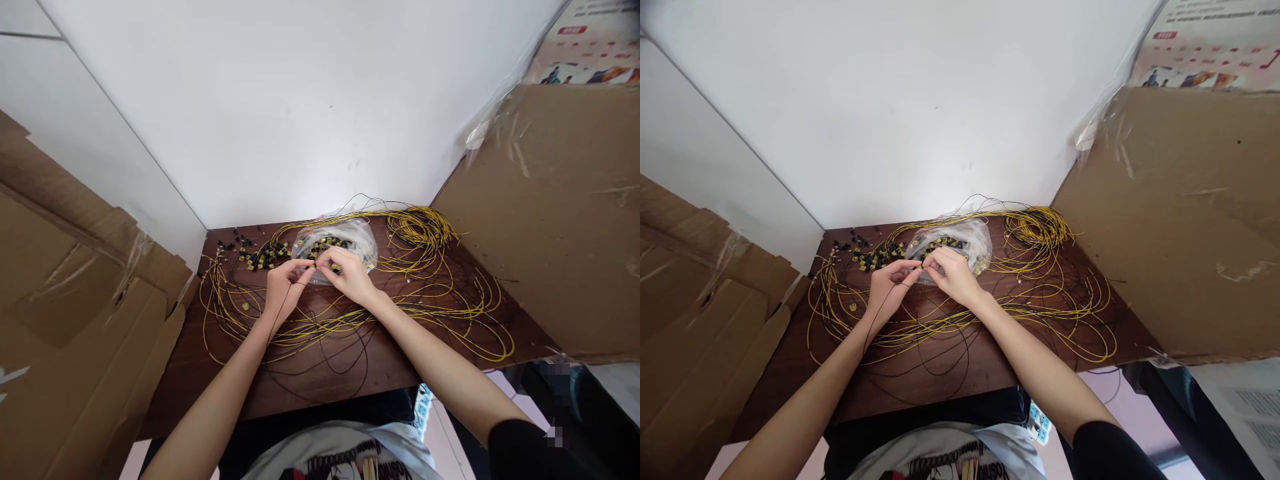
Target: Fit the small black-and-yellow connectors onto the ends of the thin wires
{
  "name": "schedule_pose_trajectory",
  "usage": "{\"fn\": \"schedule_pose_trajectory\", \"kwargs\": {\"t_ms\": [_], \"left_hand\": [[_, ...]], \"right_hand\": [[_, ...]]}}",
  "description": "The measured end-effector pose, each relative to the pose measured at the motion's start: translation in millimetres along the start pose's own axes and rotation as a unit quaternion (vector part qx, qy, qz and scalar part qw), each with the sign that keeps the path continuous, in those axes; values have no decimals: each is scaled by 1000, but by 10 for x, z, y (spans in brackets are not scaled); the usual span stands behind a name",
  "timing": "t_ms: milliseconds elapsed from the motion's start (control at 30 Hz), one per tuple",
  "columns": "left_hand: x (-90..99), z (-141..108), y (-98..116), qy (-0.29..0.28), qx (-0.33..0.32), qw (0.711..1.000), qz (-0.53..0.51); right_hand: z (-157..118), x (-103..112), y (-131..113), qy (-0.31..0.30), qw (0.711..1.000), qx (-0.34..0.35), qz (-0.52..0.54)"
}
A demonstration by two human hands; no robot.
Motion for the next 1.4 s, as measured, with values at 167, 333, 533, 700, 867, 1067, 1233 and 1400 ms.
{"fn": "schedule_pose_trajectory", "kwargs": {"t_ms": [167, 333, 533, 700, 867, 1067, 1233, 1400], "left_hand": [[-5, -8, 0, -2, 5, 1000, 4], [-14, -9, 2, -10, 8, 1000, 11], [-25, -11, 17, -19, 13, 1000, 5], [-31, -16, 27, -19, 6, 1000, -7], [-24, -21, 34, -18, -1, 1000, -6], [-12, -17, 57, -16, -7, 1000, 11], [-10, -13, 59, -14, -23, 999, 20], [-8, -12, 53, -15, -25, 999, 20]], "right_hand": [[-12, -4, 18, -6, 999, 25, -21], [-11, 0, 2, -25, 997, 60, -49], [-10, 13, -25, -38, 995, 70, -62], [-7, 12, -28, -37, 996, 55, -54], [-9, 7, -8, -23, 998, 45, -36], [-15, 3, 9, -19, 999, 36, -34], [-16, 2, 4, -24, 998, 36, -34], [-16, 10, 13, -39, 998, 28, -44]]}}
Point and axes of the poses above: each hand's wrist, its own z-axis towards the middle knuckle, its own x-axis out of the back of the hand, y = z × x, the point moved 3 cm from there along z, towards the middle knuckle, and after that the axes turned 1 degree about -z, right-handed, at the moved point
